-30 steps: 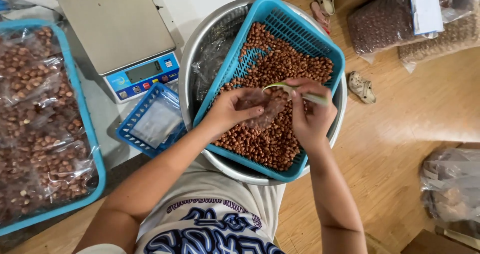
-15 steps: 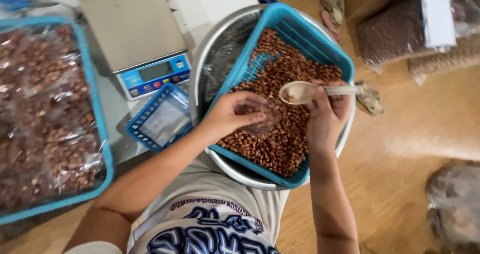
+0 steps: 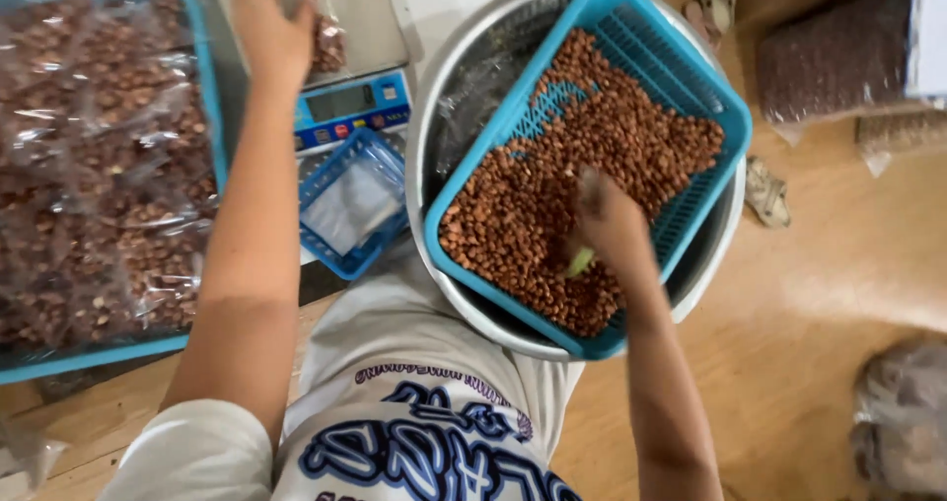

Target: Packaging peanuts into small plastic bags using a scoop and a digital scale for weight verification.

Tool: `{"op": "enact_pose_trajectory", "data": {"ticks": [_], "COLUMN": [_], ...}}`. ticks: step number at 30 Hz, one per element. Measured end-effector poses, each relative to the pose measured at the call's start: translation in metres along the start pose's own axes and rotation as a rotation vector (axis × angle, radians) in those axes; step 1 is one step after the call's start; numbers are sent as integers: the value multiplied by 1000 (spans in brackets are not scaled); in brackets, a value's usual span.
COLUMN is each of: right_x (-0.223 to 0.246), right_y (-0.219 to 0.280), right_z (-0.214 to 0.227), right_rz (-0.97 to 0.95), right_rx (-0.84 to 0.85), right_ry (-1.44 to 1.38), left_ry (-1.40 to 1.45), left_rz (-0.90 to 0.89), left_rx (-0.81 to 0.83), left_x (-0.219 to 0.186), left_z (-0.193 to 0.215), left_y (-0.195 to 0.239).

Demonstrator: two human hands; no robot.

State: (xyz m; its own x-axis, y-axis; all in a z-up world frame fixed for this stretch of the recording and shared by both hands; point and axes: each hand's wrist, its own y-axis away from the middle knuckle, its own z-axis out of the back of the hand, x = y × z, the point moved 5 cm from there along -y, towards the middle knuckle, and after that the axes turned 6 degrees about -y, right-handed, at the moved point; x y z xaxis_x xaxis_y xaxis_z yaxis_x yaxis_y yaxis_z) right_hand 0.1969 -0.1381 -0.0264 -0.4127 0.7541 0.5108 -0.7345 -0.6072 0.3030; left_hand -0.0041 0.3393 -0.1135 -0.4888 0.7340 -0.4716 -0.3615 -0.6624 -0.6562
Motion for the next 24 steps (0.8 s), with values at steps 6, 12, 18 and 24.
{"op": "enact_pose_trajectory", "data": {"ticks": [6,12,18,24], "right_x": [49,35,2,3], "right_y": [-28,-28,-21,0], "right_z": [-44,-47,-52,-20], "right_rz": [231,305,99,122], "right_rx": [64,-10,67,-102], "right_ry": [-97,-709,-1269,-1278], "left_ry": [32,-354,183,1117], "left_rz": [84,-60,230,934], "left_rx": [320,942,785,286], "left_x": [-123,-133,-116,-150], "left_z": [98,70,81,111], "left_y": [49,195,198,131]}}
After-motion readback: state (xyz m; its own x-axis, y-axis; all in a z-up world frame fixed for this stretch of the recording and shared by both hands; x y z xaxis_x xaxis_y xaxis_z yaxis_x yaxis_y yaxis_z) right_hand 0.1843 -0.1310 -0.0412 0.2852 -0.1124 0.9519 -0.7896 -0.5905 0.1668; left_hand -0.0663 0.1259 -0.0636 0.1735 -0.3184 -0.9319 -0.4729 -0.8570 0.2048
